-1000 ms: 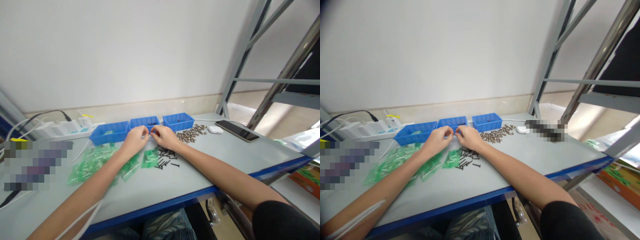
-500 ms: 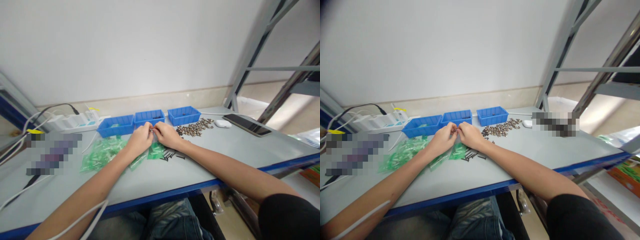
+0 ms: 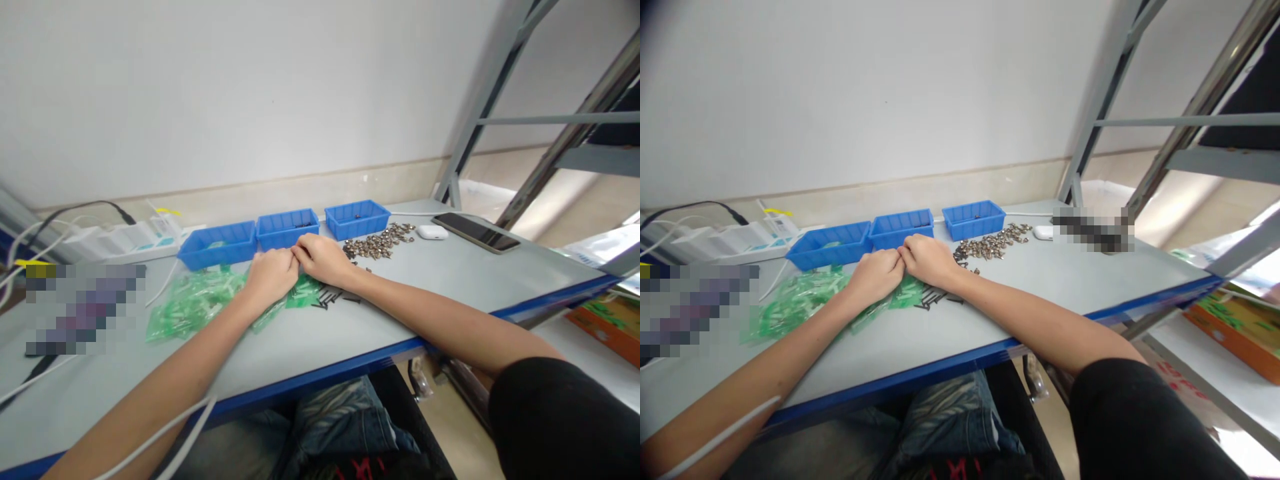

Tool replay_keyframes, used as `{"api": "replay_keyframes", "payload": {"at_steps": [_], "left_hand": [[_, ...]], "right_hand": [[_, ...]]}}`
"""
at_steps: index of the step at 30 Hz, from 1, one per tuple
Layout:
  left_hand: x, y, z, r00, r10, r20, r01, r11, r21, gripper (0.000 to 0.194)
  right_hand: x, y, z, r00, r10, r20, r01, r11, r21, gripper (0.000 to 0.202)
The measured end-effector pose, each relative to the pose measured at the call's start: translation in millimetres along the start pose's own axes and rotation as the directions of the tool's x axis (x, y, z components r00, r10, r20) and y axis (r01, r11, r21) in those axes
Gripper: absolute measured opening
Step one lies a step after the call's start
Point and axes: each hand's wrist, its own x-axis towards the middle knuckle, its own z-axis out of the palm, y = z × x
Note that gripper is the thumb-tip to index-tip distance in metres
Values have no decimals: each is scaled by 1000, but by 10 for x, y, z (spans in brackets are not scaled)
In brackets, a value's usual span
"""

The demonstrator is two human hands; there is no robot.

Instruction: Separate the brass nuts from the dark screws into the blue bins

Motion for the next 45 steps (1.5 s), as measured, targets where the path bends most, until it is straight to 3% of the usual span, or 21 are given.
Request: {"api": "replay_keyframes", "payload": {"at_steps": [13, 24, 37, 45], "left_hand": [[-3, 20, 23, 999, -18, 31, 18, 1000, -2, 34], [-4, 28, 37, 999, -37, 37, 39, 999, -31, 32], [-9, 38, 30, 999, -48, 24, 50, 995, -90, 21], [-8, 36, 28, 997, -53, 52, 58, 993, -101, 23]], "right_hand": [[-25, 2, -16, 997, -44, 68, 40, 997, 59, 21], [-5, 23, -12, 985, 3, 171, 3, 1000, -30, 21], [-3, 0, -32, 991, -46, 126, 44, 999, 19, 26], [23, 49, -60, 985, -158, 76, 149, 983, 105, 22]]}}
